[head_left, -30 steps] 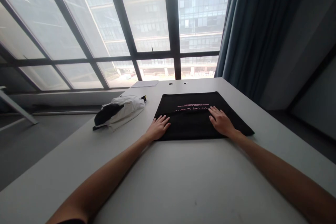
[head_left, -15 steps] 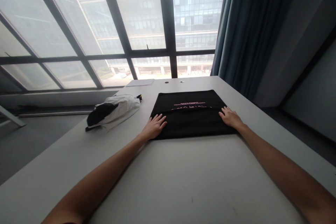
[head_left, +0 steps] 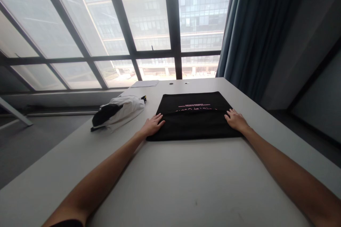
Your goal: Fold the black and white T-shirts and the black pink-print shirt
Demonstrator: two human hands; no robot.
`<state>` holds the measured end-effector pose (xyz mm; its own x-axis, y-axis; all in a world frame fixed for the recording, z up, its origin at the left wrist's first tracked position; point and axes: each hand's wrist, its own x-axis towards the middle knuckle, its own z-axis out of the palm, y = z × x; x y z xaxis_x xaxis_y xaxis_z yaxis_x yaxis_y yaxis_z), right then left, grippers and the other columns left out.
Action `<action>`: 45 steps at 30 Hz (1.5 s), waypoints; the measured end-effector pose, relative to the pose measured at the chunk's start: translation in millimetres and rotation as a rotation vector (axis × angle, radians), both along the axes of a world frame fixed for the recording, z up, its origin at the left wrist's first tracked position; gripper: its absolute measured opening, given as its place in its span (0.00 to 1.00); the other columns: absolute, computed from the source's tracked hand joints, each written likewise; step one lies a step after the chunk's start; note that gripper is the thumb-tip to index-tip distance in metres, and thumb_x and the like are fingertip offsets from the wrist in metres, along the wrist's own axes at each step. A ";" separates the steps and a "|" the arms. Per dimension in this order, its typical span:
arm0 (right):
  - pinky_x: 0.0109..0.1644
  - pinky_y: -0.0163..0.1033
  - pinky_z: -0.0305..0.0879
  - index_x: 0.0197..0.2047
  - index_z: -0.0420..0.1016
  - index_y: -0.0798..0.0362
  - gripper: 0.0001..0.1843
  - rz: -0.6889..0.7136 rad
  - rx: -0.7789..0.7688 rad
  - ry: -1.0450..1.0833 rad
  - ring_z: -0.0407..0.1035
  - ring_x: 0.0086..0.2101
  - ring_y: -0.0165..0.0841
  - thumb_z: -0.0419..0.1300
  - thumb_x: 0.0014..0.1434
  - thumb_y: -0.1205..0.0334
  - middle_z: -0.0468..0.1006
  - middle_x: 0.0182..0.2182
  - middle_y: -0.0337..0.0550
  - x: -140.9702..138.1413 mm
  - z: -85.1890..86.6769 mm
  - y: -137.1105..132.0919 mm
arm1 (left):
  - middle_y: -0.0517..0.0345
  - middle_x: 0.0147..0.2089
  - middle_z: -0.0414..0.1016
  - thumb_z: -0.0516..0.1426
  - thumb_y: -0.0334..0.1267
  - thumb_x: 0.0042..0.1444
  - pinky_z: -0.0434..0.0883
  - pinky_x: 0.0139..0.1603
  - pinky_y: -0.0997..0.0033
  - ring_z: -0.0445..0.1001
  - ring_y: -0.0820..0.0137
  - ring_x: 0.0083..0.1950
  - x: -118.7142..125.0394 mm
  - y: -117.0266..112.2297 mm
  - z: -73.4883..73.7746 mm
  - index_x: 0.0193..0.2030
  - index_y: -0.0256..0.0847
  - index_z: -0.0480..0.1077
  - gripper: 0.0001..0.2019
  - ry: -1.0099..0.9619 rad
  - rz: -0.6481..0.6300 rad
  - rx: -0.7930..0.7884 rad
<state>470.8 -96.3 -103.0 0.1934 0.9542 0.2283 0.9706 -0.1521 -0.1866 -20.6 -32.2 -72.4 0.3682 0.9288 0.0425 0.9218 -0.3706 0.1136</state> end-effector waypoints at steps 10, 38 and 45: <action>0.69 0.48 0.52 0.64 0.69 0.59 0.26 0.063 0.320 -0.026 0.57 0.66 0.41 0.45 0.68 0.60 0.67 0.65 0.52 -20.4 13.0 -11.0 | 0.54 0.76 0.50 0.43 0.55 0.70 0.47 0.73 0.48 0.44 0.57 0.77 27.0 -28.2 7.0 0.74 0.45 0.55 0.30 -0.041 -0.219 0.088; 0.49 0.51 0.67 0.43 0.81 0.58 0.24 -0.120 -0.027 -0.062 0.73 0.48 0.51 0.49 0.67 0.51 0.79 0.47 0.62 32.3 25.4 41.7 | 0.45 0.42 0.79 0.51 0.48 0.67 0.69 0.50 0.65 0.77 0.58 0.48 2.2 67.8 4.1 0.36 0.40 0.73 0.17 -0.123 0.158 0.112; 0.42 0.47 0.66 0.46 0.78 0.55 0.26 -0.088 -0.053 -0.040 0.75 0.42 0.48 0.46 0.69 0.45 0.81 0.42 0.58 39.1 22.6 44.8 | 0.50 0.39 0.79 0.49 0.50 0.68 0.69 0.44 0.66 0.77 0.59 0.43 -0.2 70.4 5.5 0.43 0.41 0.72 0.18 -0.178 0.117 0.090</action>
